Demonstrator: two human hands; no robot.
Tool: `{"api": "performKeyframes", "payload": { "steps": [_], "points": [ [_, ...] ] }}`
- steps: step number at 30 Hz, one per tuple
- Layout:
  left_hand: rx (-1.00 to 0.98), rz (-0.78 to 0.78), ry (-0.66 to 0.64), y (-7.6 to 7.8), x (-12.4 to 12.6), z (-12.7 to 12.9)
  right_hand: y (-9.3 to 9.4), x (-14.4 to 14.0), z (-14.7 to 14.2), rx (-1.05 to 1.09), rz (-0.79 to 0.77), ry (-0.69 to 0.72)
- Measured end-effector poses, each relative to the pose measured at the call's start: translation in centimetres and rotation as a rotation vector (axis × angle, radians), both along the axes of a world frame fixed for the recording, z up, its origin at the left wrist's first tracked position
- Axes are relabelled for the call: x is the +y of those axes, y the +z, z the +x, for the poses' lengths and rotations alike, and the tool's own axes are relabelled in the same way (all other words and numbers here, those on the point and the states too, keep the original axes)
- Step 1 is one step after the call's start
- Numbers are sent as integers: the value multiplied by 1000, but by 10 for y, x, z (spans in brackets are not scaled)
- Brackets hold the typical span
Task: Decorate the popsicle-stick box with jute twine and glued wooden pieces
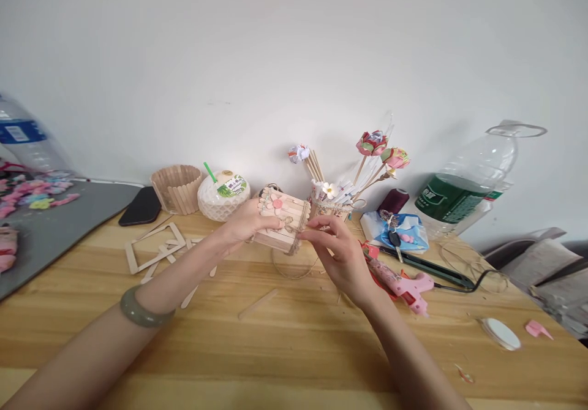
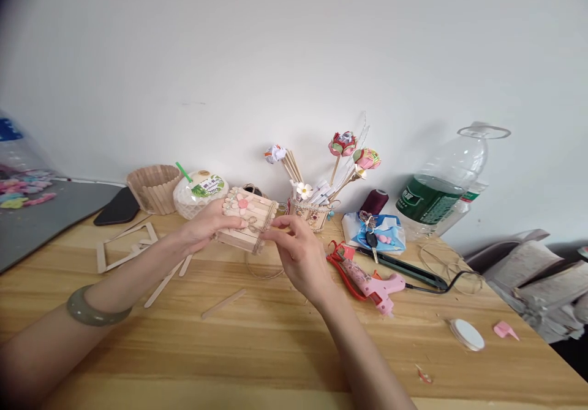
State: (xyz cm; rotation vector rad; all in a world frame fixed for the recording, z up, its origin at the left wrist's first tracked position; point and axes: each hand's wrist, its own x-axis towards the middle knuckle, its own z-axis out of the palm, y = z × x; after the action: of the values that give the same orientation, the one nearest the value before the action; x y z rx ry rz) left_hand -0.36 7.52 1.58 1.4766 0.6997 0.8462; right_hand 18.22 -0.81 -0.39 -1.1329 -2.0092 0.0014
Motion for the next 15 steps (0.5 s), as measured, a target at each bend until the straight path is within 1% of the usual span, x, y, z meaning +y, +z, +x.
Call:
{"api": "performKeyframes", "payload": {
  "steps": [3,6,8,13,15],
  "points": [
    [-2,-45,-30,-1,2,-1,1,-1,0,-21,-61,62],
    [-20,-103,-39,-2,3,-2,4,-2,-1,23,-99,148],
    [-22,-133,-30,-3,5,-2,8,-3,-3,103,-172,197],
    [-13,-112,-1,-5,7,-3,12,-4,-3,396,-480,303],
    [-11,-96,32,-6,8,-3,12,-4,-3,436,-507,340]
  ]
}}
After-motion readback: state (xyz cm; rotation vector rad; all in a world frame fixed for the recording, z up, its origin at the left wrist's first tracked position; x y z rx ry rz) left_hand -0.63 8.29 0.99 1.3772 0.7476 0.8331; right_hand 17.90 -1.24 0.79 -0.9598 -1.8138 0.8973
